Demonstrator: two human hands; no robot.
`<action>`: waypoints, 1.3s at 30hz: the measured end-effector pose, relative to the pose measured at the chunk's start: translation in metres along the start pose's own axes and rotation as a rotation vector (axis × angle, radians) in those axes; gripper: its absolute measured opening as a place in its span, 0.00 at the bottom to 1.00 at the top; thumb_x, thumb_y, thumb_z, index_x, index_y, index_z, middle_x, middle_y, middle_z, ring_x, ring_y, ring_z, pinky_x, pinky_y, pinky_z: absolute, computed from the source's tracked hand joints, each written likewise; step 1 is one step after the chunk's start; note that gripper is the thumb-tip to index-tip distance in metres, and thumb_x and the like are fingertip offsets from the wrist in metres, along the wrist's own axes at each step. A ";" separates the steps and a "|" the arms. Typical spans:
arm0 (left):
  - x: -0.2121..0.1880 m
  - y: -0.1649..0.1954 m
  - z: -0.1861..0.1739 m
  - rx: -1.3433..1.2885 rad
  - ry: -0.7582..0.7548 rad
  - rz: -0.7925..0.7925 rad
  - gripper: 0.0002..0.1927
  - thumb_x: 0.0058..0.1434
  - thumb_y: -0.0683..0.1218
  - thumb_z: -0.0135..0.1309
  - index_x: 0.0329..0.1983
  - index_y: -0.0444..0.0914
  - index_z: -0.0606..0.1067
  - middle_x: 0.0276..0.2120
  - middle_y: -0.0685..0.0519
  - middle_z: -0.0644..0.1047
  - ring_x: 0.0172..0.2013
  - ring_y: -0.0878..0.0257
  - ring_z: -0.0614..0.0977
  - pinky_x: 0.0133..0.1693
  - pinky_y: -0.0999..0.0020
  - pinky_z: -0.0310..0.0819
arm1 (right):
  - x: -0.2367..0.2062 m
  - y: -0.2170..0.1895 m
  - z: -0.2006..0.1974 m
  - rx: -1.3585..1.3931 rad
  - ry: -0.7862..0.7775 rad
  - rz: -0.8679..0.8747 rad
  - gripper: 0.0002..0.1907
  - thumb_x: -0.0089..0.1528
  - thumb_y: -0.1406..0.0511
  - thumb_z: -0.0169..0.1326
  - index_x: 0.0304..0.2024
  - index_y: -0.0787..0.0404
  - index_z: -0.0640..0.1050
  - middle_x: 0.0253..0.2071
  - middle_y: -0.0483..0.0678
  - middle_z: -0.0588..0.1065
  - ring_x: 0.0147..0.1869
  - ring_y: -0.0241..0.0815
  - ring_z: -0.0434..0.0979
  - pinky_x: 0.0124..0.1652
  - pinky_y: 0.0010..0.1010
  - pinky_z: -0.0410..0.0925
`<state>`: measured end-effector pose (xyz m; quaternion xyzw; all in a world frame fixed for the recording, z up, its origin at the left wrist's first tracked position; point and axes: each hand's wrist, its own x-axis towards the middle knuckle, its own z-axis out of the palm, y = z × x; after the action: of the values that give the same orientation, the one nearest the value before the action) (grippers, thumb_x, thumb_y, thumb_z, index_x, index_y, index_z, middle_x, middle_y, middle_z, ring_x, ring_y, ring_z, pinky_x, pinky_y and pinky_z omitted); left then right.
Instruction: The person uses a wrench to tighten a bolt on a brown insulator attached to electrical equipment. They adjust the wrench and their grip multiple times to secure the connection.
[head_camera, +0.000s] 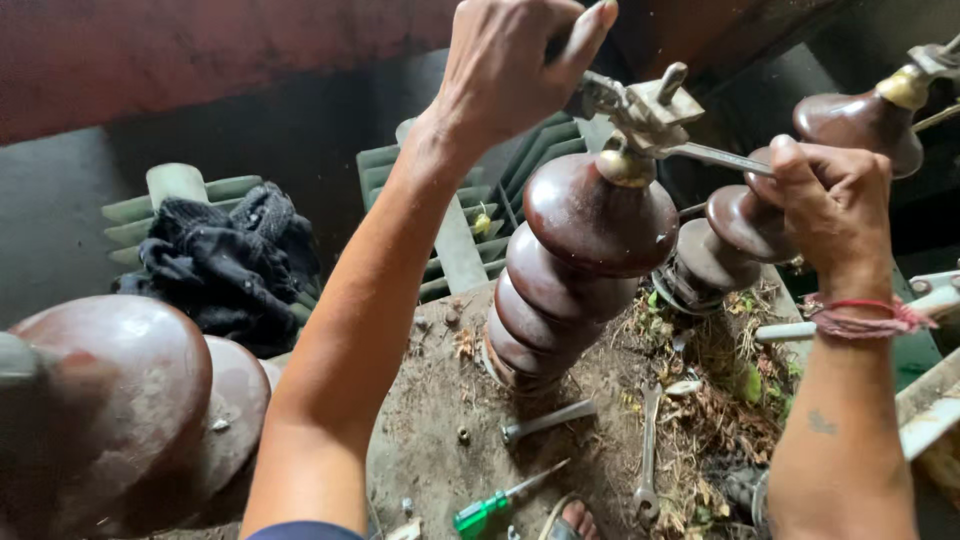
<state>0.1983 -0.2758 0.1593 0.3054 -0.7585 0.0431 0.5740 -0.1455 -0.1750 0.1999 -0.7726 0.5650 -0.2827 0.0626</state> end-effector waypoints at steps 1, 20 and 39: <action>0.003 -0.001 -0.004 0.014 -0.024 0.004 0.30 0.78 0.57 0.49 0.17 0.43 0.70 0.11 0.55 0.61 0.12 0.58 0.62 0.21 0.59 0.58 | 0.002 0.003 -0.002 -0.094 0.008 -0.002 0.30 0.81 0.50 0.47 0.35 0.65 0.82 0.27 0.48 0.77 0.31 0.35 0.76 0.35 0.32 0.69; 0.033 0.028 -0.057 -0.022 -0.485 -0.128 0.30 0.71 0.65 0.51 0.19 0.41 0.71 0.15 0.53 0.70 0.18 0.55 0.73 0.25 0.57 0.67 | 0.069 0.029 -0.013 0.296 -1.007 0.557 0.20 0.57 0.55 0.69 0.30 0.69 0.83 0.18 0.44 0.69 0.20 0.34 0.63 0.21 0.30 0.53; 0.044 0.072 -0.069 0.295 -0.736 -0.152 0.33 0.63 0.69 0.54 0.13 0.42 0.71 0.08 0.51 0.70 0.11 0.59 0.72 0.18 0.58 0.66 | 0.045 -0.008 -0.008 0.650 -0.802 0.783 0.13 0.60 0.61 0.64 0.29 0.66 0.86 0.15 0.37 0.66 0.17 0.27 0.54 0.20 0.26 0.44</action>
<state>0.2125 -0.2071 0.2427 0.4346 -0.8744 -0.0033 0.2156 -0.1340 -0.2110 0.2261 -0.4966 0.6232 -0.0849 0.5981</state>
